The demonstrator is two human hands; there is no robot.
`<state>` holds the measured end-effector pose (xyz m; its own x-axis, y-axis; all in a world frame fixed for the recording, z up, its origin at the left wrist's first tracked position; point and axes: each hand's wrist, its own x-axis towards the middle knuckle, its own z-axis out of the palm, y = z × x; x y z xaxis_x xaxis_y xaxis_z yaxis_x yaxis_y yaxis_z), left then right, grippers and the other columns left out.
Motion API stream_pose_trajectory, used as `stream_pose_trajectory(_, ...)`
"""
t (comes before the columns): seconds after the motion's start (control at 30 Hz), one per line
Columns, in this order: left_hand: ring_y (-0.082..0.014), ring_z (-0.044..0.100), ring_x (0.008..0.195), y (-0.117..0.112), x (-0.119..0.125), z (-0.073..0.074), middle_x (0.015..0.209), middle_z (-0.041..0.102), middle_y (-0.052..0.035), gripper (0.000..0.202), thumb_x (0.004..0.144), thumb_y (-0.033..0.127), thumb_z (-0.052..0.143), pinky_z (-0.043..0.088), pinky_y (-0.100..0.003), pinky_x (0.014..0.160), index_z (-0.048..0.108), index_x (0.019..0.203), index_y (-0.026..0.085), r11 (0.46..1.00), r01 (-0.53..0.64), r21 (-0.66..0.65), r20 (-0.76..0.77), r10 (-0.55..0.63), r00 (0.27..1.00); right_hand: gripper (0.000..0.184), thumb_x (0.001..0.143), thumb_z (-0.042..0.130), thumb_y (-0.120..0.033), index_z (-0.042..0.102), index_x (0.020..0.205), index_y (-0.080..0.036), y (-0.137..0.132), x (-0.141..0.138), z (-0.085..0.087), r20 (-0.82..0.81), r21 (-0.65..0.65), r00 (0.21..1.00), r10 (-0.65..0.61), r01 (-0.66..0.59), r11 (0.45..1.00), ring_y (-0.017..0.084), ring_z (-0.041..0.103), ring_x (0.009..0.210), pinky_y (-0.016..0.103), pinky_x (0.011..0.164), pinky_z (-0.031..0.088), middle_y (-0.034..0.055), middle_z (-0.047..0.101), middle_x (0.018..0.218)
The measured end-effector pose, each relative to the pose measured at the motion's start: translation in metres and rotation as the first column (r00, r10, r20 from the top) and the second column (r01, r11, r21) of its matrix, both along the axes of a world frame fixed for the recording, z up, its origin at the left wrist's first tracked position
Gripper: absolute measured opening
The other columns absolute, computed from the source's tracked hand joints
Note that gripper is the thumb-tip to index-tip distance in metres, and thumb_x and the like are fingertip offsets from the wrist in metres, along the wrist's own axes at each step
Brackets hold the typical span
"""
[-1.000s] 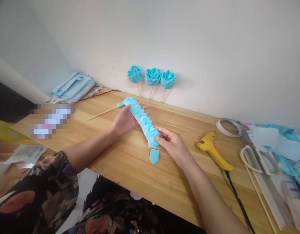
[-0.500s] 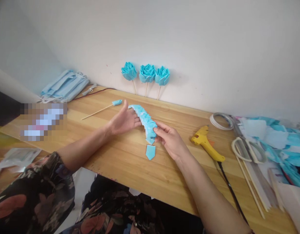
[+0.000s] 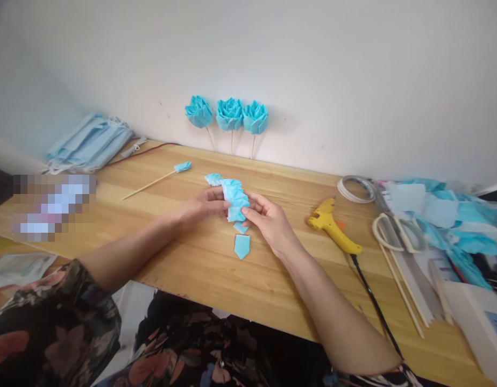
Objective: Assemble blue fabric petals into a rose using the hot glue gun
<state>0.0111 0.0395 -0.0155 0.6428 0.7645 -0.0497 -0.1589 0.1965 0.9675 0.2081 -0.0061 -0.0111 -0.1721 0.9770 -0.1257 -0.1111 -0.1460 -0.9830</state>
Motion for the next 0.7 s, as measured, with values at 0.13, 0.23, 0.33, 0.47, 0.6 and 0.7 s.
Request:
stream_pose_trajectory(0.13,-0.0134,0.062,0.072,0.000,0.002,-0.003,0.085,0.066,-0.0063,0.042,0.072,0.034,0.077,0.050,-0.026,0.065,0.062,0.105,0.013,0.999,-0.013,0.040,0.005,0.013,1.000,0.048,0.075,0.077,-0.035,0.067,0.121,-0.024,-0.001,0.000,-0.002,-0.008,0.007,0.999,0.043,-0.043,0.999,0.019,0.067,0.087,0.029,0.068,0.053,0.0046,0.074,0.103)
stream_pose_trajectory(0.23,-0.0127,0.062,0.070,0.000,0.003,-0.005,0.084,0.066,-0.0058,0.039,0.073,0.032,0.076,0.050,-0.026,0.064,0.061,0.104,0.013,0.997,-0.043,0.058,0.023,0.042,0.999,0.039,0.083,0.070,-0.042,0.069,0.117,-0.024,-0.003,0.000,0.003,-0.025,0.008,0.997,0.074,-0.074,0.997,0.020,0.068,0.090,0.032,0.073,0.054,0.0055,0.073,0.105)
stream_pose_trajectory(0.33,-0.0135,0.062,0.072,-0.001,0.004,-0.005,0.088,0.066,-0.0068,0.040,0.073,0.030,0.076,0.050,-0.027,0.065,0.061,0.105,0.013,0.996,-0.059,0.068,0.048,0.056,0.997,0.037,0.089,0.062,-0.045,0.068,0.118,-0.023,-0.005,-0.002,0.009,-0.008,0.027,0.993,0.120,-0.120,0.992,0.021,0.069,0.091,0.035,0.077,0.054,0.0062,0.074,0.103)
stream_pose_trajectory(0.47,-0.0138,0.062,0.072,-0.004,0.006,-0.003,0.086,0.066,-0.0065,0.043,0.073,0.031,0.077,0.050,-0.027,0.064,0.062,0.109,0.014,0.997,-0.014,0.071,0.040,0.011,0.999,0.049,0.081,0.071,-0.039,0.062,0.127,-0.024,-0.005,-0.005,0.011,0.082,0.059,0.991,0.109,-0.114,0.992,0.022,0.068,0.096,0.037,0.086,0.053,0.0051,0.073,0.108)
stream_pose_trajectory(0.6,-0.0139,0.061,0.071,-0.006,0.007,-0.002,0.085,0.066,-0.0057,0.046,0.073,0.031,0.078,0.050,-0.027,0.064,0.061,0.112,0.014,0.997,0.025,0.068,0.052,-0.029,0.998,0.060,0.076,0.075,-0.036,0.058,0.131,-0.024,-0.005,-0.007,0.010,0.134,0.075,0.988,0.082,-0.092,0.993,0.023,0.068,0.094,0.040,0.086,0.054,0.0063,0.072,0.109)
stream_pose_trajectory(0.7,-0.0145,0.062,0.070,-0.004,0.006,-0.001,0.087,0.067,-0.0064,0.053,0.072,0.030,0.079,0.050,-0.028,0.065,0.058,0.117,0.014,0.998,0.010,0.062,0.057,-0.014,0.998,0.062,0.077,0.076,-0.041,0.057,0.133,-0.025,-0.004,-0.004,0.011,0.109,0.075,0.988,0.109,-0.117,0.990,0.024,0.069,0.092,0.040,0.085,0.054,0.0063,0.073,0.107)
